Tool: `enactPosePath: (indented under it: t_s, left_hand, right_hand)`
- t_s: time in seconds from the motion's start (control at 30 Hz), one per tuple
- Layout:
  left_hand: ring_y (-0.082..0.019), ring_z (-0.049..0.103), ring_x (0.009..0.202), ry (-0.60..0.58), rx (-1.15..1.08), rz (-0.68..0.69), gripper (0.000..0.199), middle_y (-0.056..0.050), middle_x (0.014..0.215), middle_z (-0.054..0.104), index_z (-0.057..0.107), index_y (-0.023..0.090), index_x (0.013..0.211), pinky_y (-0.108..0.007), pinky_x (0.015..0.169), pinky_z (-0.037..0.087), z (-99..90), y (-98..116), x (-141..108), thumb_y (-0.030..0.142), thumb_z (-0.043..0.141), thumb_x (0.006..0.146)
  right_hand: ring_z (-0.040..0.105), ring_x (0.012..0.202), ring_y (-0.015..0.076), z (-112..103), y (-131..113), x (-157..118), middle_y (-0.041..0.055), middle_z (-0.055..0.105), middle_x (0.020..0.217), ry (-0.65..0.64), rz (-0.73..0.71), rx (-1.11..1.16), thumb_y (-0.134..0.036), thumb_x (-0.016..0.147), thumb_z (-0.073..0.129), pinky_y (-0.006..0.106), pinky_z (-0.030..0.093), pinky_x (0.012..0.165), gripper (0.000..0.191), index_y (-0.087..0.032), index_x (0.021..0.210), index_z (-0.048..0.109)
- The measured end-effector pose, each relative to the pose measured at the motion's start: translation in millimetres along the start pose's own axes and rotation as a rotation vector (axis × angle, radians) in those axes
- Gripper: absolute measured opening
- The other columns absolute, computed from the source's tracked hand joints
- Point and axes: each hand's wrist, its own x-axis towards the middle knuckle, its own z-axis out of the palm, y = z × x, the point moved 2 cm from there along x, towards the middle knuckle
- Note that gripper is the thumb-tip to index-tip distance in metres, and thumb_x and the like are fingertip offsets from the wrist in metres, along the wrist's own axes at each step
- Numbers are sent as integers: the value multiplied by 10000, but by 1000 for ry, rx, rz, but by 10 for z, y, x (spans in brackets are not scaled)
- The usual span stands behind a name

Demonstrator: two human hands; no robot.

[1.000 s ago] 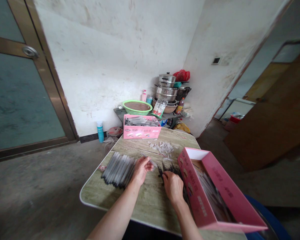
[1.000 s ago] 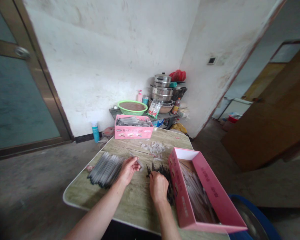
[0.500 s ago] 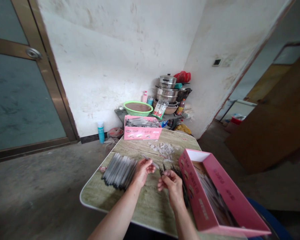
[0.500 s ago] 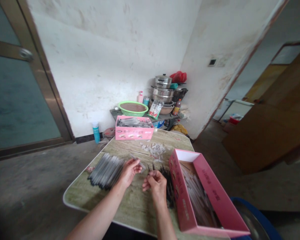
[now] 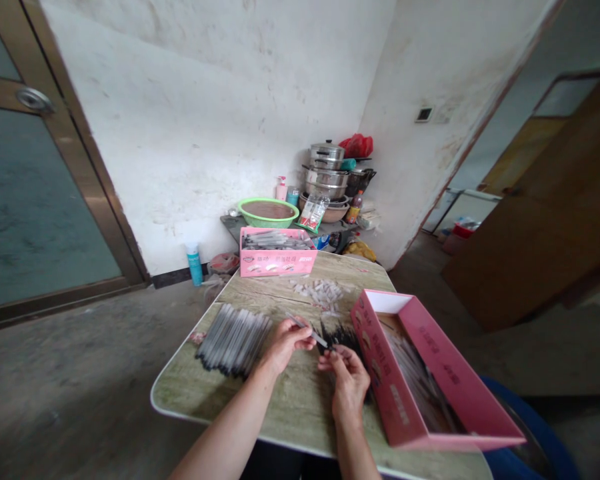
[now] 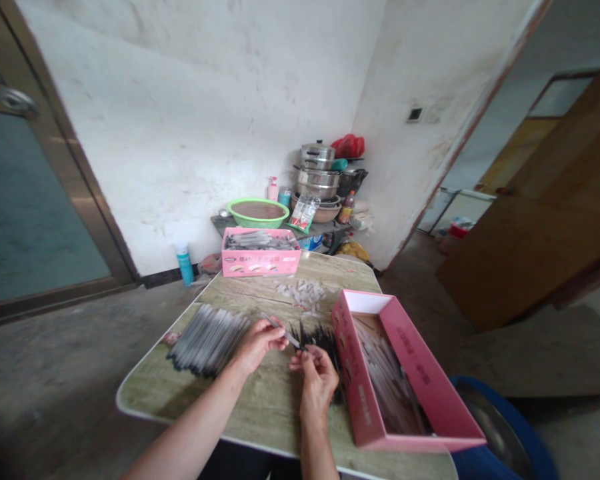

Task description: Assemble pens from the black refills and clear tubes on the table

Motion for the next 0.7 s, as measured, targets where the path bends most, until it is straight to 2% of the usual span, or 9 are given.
enactPosePath:
  t_s: [0.7]
  left_hand:
    - [-155,656,612,3,-2,-16,312,-36,678,674,588,115,808,-253,588,529,-10,-27,10,282,795,643]
  right_hand:
    - [674,573,192,31,-3,3,30,700,720,-12,0,26,-297,719,743,306,552,547,272,-120,899,641]
